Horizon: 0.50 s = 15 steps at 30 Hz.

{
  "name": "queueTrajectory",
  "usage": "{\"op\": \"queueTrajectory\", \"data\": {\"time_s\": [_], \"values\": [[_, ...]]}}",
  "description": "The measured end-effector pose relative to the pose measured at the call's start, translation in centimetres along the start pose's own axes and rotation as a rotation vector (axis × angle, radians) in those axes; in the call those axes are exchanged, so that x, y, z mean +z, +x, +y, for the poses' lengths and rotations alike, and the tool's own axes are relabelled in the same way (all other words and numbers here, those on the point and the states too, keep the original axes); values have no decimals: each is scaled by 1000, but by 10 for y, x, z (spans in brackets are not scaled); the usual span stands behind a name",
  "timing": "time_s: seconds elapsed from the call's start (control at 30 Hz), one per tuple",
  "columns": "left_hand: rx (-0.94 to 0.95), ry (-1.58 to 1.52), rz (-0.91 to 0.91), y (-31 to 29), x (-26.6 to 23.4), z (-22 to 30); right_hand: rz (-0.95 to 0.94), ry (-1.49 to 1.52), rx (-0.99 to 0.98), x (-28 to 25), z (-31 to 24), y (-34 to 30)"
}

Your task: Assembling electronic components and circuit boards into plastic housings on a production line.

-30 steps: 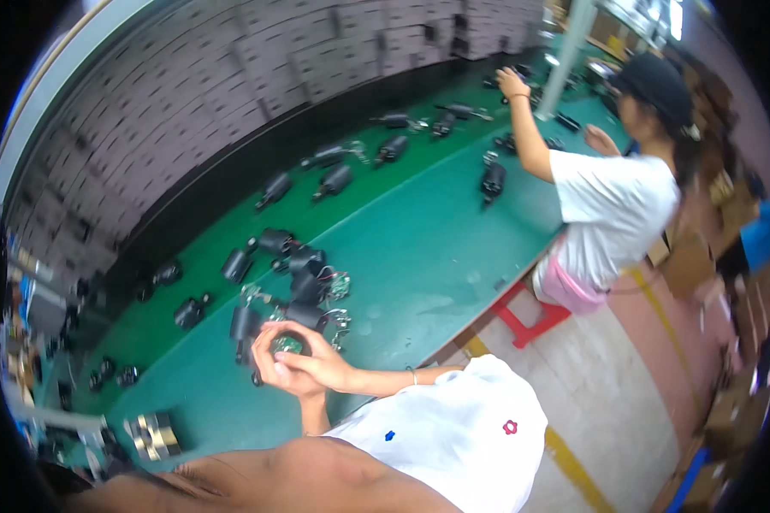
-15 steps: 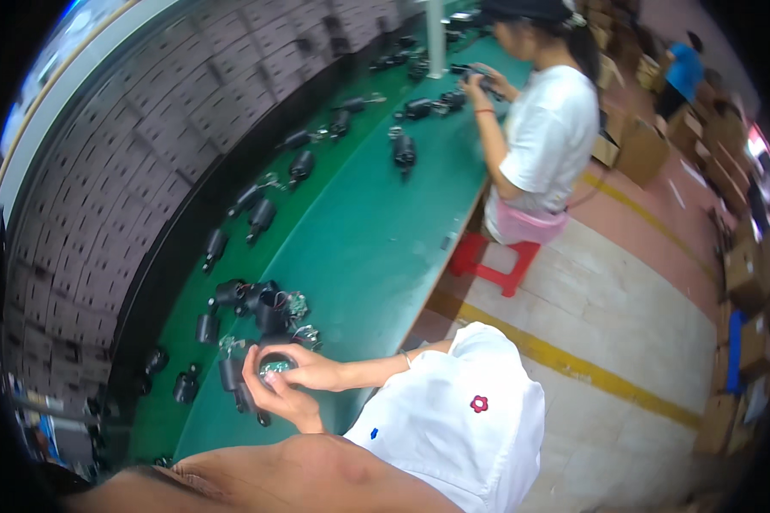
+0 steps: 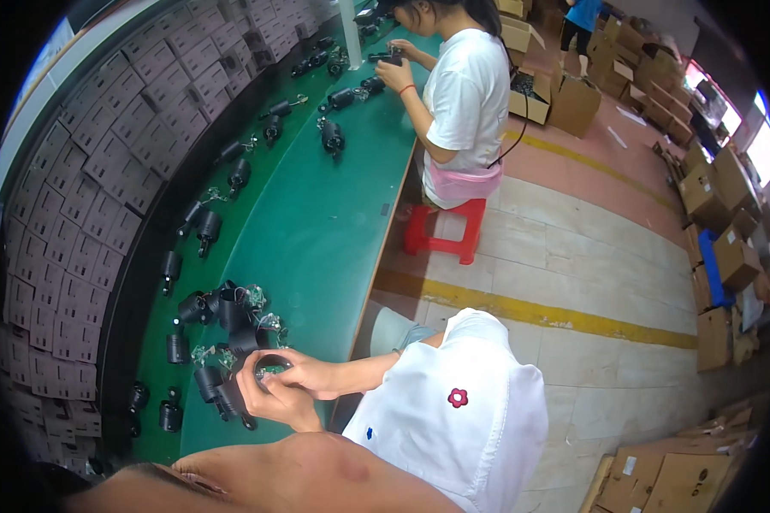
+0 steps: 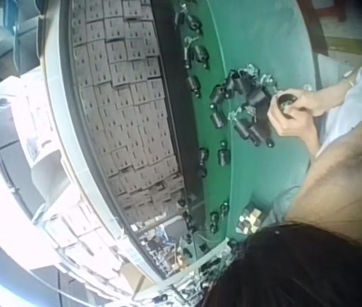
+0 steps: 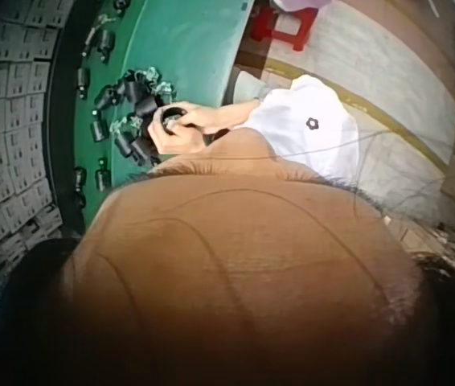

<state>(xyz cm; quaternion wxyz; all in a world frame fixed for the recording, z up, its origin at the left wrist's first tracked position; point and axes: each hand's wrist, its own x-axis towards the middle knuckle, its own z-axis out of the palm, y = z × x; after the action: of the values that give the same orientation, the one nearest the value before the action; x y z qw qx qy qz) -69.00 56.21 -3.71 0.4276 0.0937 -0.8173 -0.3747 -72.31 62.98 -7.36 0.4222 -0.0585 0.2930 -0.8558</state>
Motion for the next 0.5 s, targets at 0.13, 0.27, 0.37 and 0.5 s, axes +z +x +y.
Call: {"op": "queueTrajectory", "data": {"time_s": [0.13,0.27,0.37,0.5], "values": [[13,-49,18,-7,2,1,29,-50,-54,-8,9,-3],[24,-54,83,-8,3,6,39,-221,-95,6,-8,-16],[42,-96,78,-7,15,12,-128,-271,-293,-8,-15,-16],[55,-83,155,-9,30,13,-171,-379,-260,-14,-42,-24]]}}
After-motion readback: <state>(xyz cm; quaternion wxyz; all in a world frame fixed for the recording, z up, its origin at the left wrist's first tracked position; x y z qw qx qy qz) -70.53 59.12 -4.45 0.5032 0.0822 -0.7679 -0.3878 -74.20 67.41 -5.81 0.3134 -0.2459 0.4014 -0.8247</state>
